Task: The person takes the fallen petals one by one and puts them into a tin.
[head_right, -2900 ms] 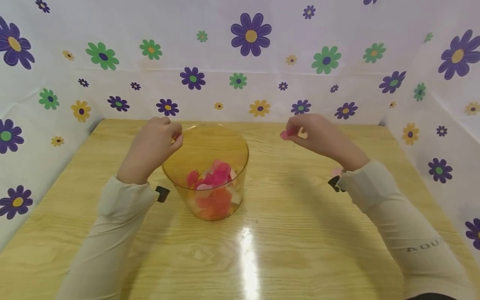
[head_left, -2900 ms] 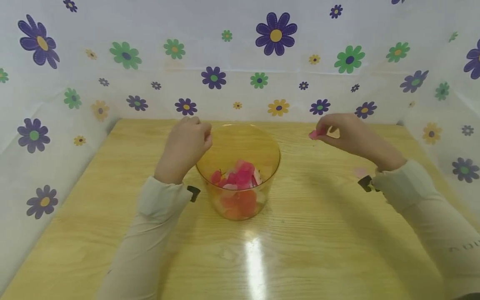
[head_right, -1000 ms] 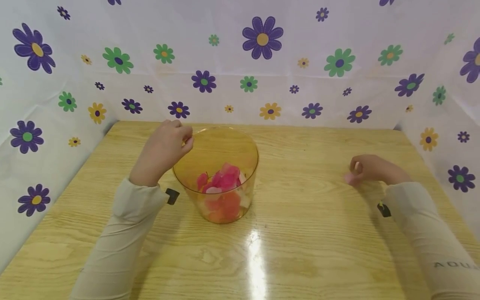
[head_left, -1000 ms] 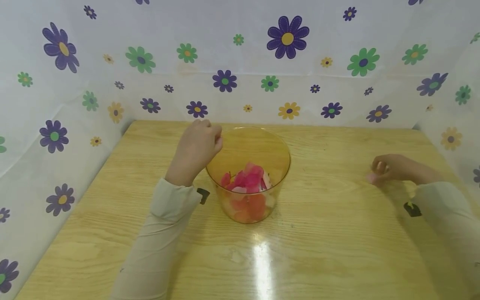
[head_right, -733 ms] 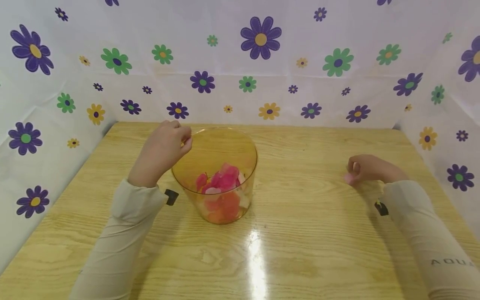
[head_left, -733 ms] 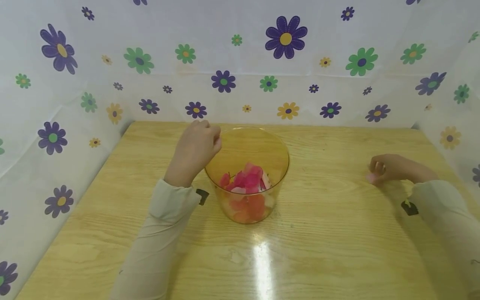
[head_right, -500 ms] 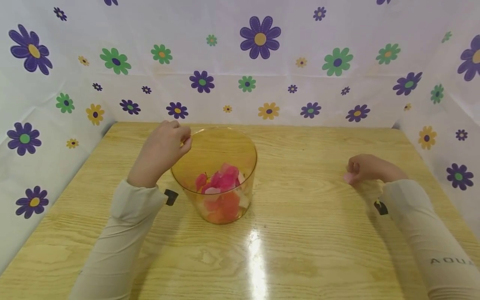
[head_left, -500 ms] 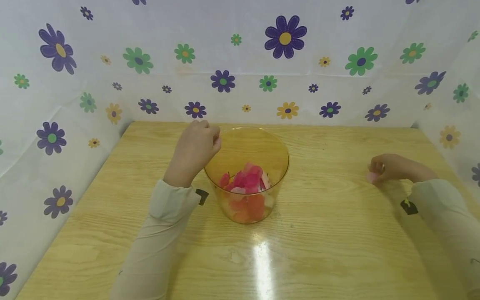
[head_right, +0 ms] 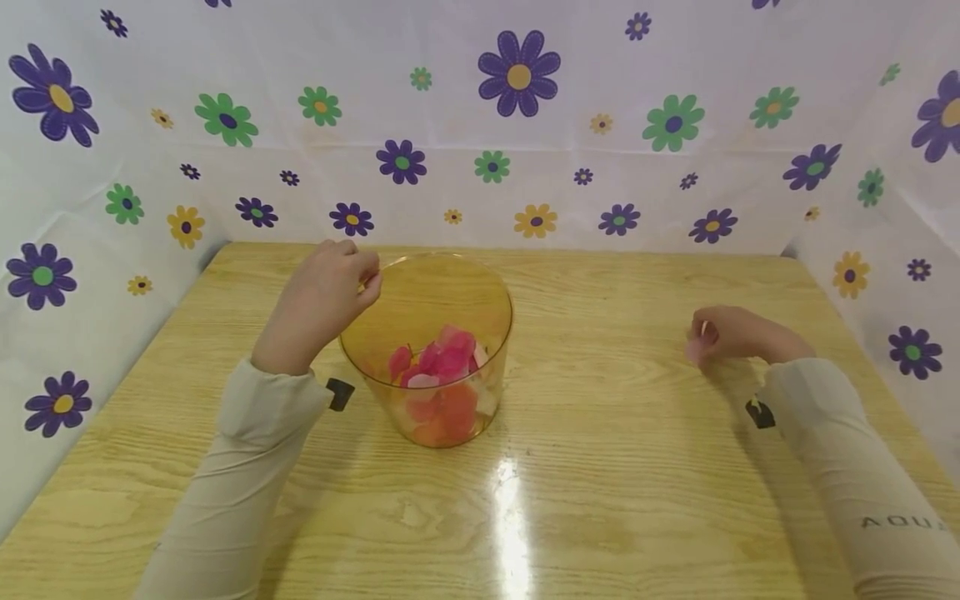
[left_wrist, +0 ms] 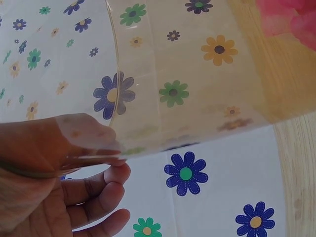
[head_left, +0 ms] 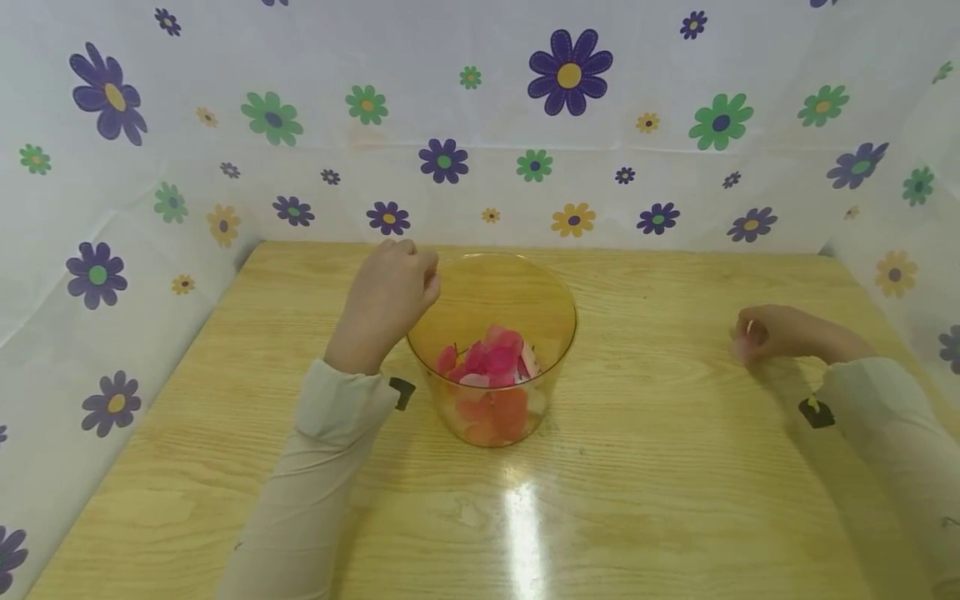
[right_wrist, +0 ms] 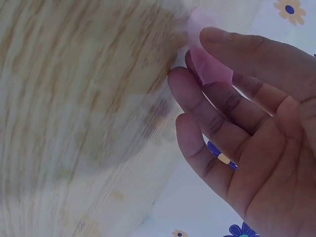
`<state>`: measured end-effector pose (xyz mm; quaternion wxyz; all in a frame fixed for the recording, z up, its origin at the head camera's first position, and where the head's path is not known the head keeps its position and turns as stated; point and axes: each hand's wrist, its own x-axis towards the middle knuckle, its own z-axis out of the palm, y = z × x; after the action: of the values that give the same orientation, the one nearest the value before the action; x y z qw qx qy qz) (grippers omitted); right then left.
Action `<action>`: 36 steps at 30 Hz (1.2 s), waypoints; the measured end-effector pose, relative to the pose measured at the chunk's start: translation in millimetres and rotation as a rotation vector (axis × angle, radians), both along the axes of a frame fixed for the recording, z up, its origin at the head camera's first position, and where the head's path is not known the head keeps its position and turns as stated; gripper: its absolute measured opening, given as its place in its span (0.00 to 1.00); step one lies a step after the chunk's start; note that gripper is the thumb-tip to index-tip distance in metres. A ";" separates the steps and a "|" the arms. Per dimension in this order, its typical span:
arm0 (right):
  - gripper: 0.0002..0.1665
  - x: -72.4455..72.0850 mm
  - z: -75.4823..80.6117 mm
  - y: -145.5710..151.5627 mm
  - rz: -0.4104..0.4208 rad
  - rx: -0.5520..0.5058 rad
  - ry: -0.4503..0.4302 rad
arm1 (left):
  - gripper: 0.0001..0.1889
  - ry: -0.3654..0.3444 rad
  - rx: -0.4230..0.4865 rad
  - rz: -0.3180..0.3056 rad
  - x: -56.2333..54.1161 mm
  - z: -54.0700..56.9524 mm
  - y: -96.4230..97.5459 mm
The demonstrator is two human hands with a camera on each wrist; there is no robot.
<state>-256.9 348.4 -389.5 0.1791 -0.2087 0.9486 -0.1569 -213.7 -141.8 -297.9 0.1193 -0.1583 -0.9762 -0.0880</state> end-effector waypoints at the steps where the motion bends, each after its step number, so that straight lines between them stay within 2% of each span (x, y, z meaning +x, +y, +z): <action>1: 0.09 0.0 0.3 -0.1 0.002 0.000 -0.010 | 0.09 0.000 -0.002 0.000 0.3 -0.3 -0.2; 6: 0.03 1.5 0.7 0.5 0.026 0.012 -0.028 | 0.09 0.007 -0.008 -0.006 1.5 -0.7 0.8; 11: 0.06 8.3 12.7 -16.3 0.043 -0.018 0.044 | 0.09 0.017 -0.006 -0.014 2.4 0.1 0.5; 14: 0.04 14.4 31.7 -46.6 0.051 -0.071 0.149 | 0.08 0.015 -0.014 -0.017 2.9 0.8 -1.1; 18: 0.01 21.3 66.1 -98.9 0.099 -0.150 0.330 | 0.08 0.026 -0.019 -0.013 3.0 2.0 -2.8; 22: 0.02 27.6 98.3 -147.0 0.181 -0.241 0.490 | 0.09 0.036 -0.016 -0.014 2.0 2.1 -2.7; 25: 0.05 28.7 113.2 -178.9 0.255 -0.328 0.570 | 0.09 0.033 -0.017 -0.008 1.3 1.0 -2.4; 30: 0.06 29.5 121.2 -223.8 0.376 -0.432 0.563 | 0.09 0.023 -0.017 -0.003 0.4 -0.7 -2.8; 36: 0.03 33.9 119.5 -265.3 0.478 -0.445 0.514 | 0.09 0.028 -0.013 -0.002 0.4 -0.5 -4.3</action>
<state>-223.0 83.2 -270.0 -0.0816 -0.4888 0.8303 -0.2550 -213.3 -146.1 -298.4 0.1317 -0.1613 -0.9748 -0.0795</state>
